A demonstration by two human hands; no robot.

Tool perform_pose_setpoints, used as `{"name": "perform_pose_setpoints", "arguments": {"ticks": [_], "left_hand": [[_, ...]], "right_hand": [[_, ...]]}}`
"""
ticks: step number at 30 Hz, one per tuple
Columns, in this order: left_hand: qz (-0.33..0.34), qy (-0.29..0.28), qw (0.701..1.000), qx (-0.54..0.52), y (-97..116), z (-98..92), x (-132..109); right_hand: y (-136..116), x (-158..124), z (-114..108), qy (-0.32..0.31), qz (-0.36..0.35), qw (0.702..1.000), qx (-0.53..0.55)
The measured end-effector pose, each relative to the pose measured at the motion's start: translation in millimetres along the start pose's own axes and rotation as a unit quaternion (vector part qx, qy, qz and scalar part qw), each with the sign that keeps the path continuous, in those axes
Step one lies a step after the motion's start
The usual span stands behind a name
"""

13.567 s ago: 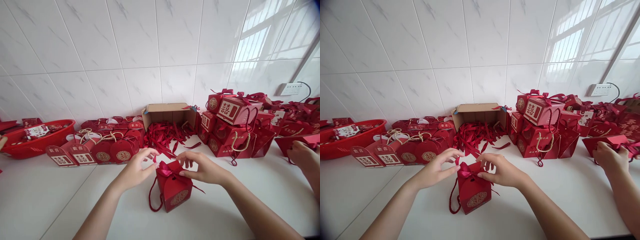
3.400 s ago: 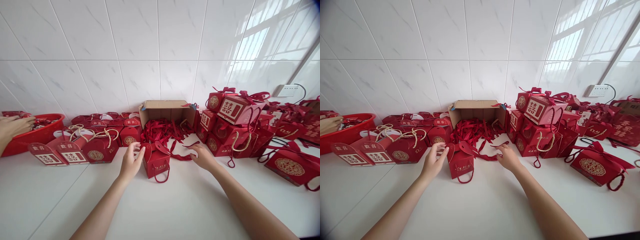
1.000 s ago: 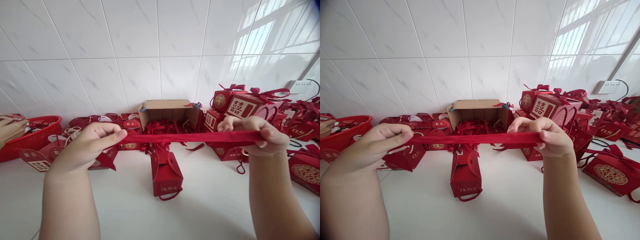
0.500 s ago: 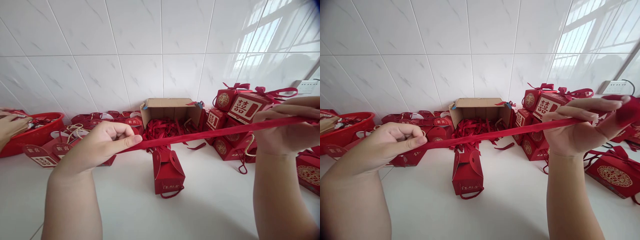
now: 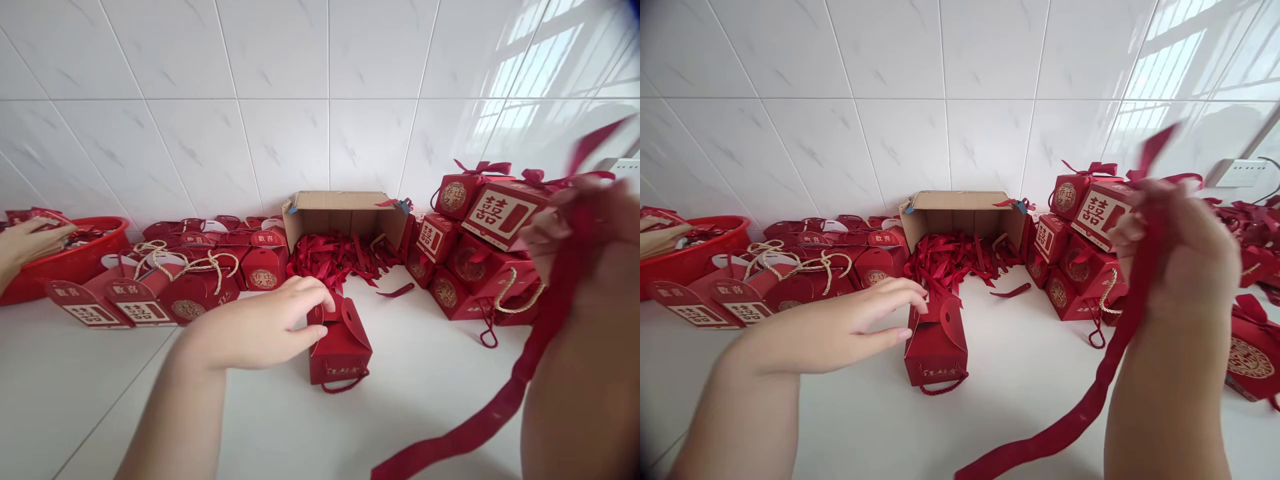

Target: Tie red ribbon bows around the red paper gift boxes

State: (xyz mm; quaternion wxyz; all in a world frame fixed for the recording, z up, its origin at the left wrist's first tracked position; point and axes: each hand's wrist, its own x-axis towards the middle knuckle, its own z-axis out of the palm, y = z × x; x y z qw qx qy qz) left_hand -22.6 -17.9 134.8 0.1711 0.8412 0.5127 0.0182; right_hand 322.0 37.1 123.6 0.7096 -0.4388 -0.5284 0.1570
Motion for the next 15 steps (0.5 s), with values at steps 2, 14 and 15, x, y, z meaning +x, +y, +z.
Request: {"name": "perform_pose_setpoints", "arguments": {"ticks": [2, 14, 15], "left_hand": [[-0.035, -0.037, 0.998, 0.02, 2, 8.4, 17], [-0.05, -0.096, 0.994, 0.011, -1, 19.4, 40], [-0.05, -0.097, 0.994, 0.01, 0, 19.3, 39]], "right_hand": [[0, -7, 10, -0.122, 0.072, 0.986, 0.084], [-10, -37, 84, -0.57, 0.149, 0.788, -0.18], [-9, -37, 84, -0.575, 0.149, 0.782, -0.187]]}}
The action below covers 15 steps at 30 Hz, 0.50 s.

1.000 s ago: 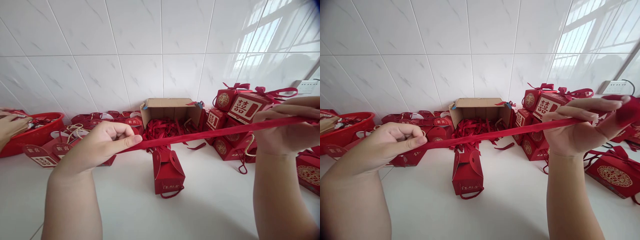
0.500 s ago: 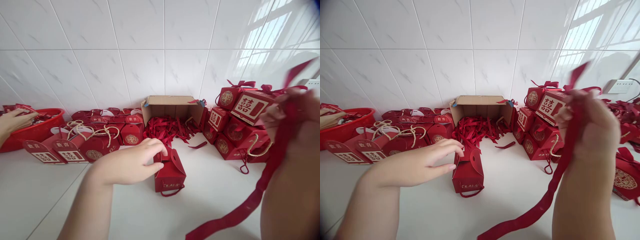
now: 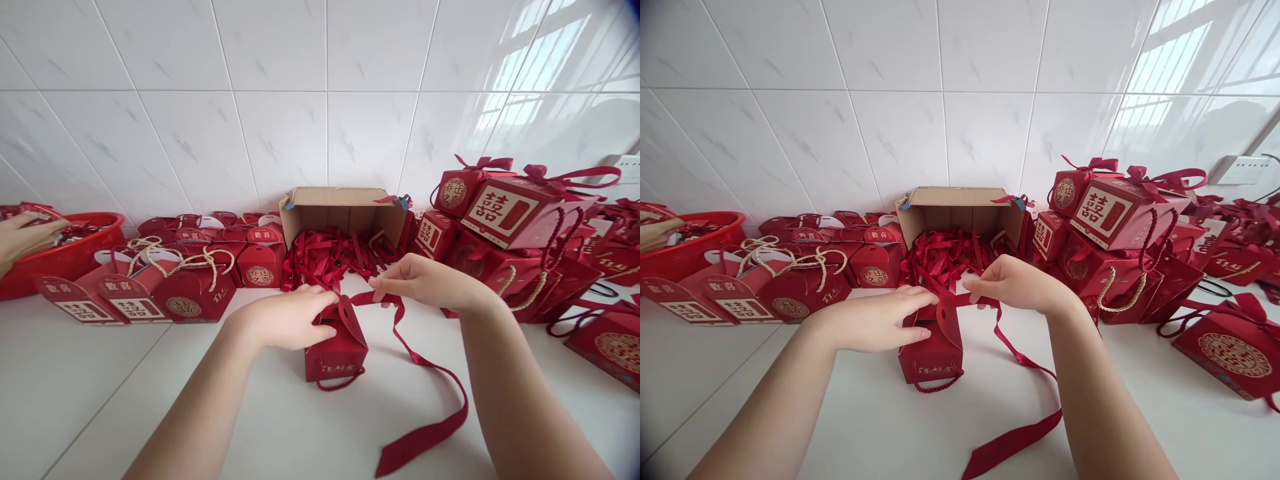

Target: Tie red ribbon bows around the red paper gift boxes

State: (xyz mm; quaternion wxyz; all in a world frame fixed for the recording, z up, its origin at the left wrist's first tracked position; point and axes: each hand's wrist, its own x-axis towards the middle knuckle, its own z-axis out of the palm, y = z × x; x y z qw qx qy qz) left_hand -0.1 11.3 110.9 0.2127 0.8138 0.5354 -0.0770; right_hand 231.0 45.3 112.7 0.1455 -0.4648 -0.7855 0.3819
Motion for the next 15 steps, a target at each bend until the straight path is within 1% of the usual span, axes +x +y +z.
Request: {"name": "perform_pose_setpoints", "arguments": {"ticks": [3, 7, 12, 15], "left_hand": [[-0.003, -0.002, 1.0, 0.0, 2.2, 0.0, -0.1], [-0.002, 0.001, 1.0, 0.002, 3.3, 0.8, 2.0], [0.017, 0.013, 1.0, 0.014, 6.5, 4.4, 3.1], [0.027, 0.017, 0.999, 0.007, 8.0, 6.5, 2.8]], "right_hand": [[5.9, 1.1, -0.8, -0.009, 0.008, 1.0, -0.013], [8.7, 1.5, -1.1, -0.019, 0.01, 1.0, 0.001], [3.8, 3.1, 2.5, 0.012, 0.034, 0.999, -0.002], [1.3, 3.7, 4.0, 0.018, 0.052, 0.998, -0.013]]}}
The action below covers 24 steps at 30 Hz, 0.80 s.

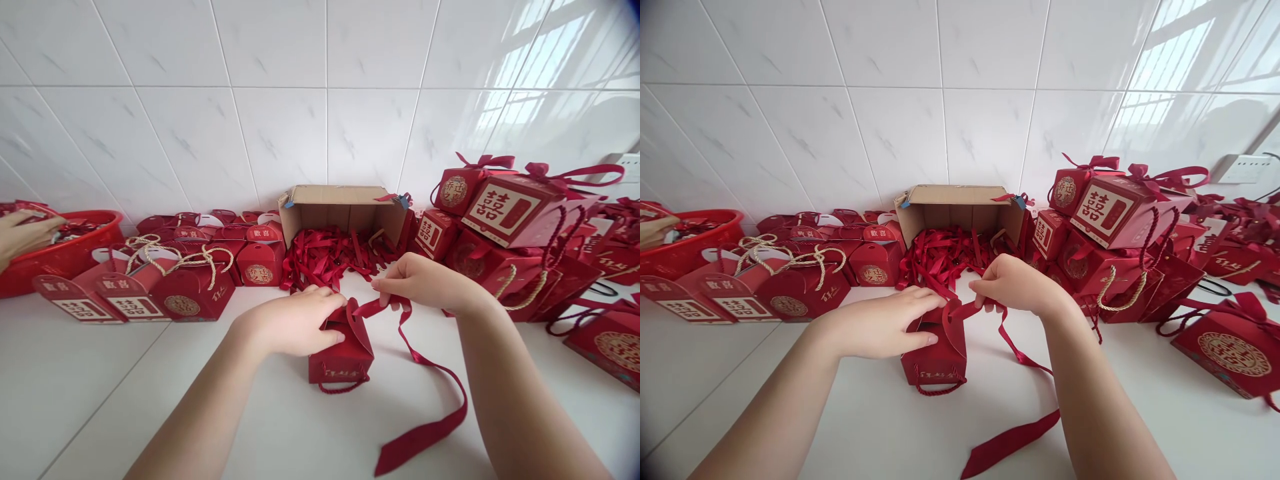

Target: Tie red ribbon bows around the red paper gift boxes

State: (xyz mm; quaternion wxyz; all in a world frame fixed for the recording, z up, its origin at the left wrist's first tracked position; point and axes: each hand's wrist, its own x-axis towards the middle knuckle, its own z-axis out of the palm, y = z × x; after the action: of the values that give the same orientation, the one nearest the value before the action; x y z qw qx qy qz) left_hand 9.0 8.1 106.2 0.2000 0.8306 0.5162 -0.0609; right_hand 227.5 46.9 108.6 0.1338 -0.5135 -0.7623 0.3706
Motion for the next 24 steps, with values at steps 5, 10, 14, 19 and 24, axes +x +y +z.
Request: {"name": "perform_pose_setpoints", "arguments": {"ticks": [5, 10, 14, 19, 24], "left_hand": [[0.006, 0.007, 1.0, -0.004, 1.0, 1.8, 0.3], [0.024, 0.06, 0.998, 0.012, 3.4, 3.4, 2.4], [0.032, 0.096, 0.995, 0.007, 4.8, 3.4, 4.0], [0.029, 0.102, 0.994, 0.004, 5.5, 2.8, 3.7], [0.03, 0.101, 0.994, -0.004, 5.1, 3.4, 4.7]], "right_hand": [[-3.5, -2.3, 1.2, 0.013, 0.011, 1.0, -0.009], [-6.6, -3.4, 5.3, 0.033, 0.009, 0.999, 0.006], [-5.8, -2.9, 8.0, 0.023, 0.002, 1.0, 0.015], [-2.7, -3.7, 7.1, 0.041, 0.009, 0.999, -0.009], [-4.4, -3.5, 7.6, 0.051, 0.008, 0.999, -0.007]]}}
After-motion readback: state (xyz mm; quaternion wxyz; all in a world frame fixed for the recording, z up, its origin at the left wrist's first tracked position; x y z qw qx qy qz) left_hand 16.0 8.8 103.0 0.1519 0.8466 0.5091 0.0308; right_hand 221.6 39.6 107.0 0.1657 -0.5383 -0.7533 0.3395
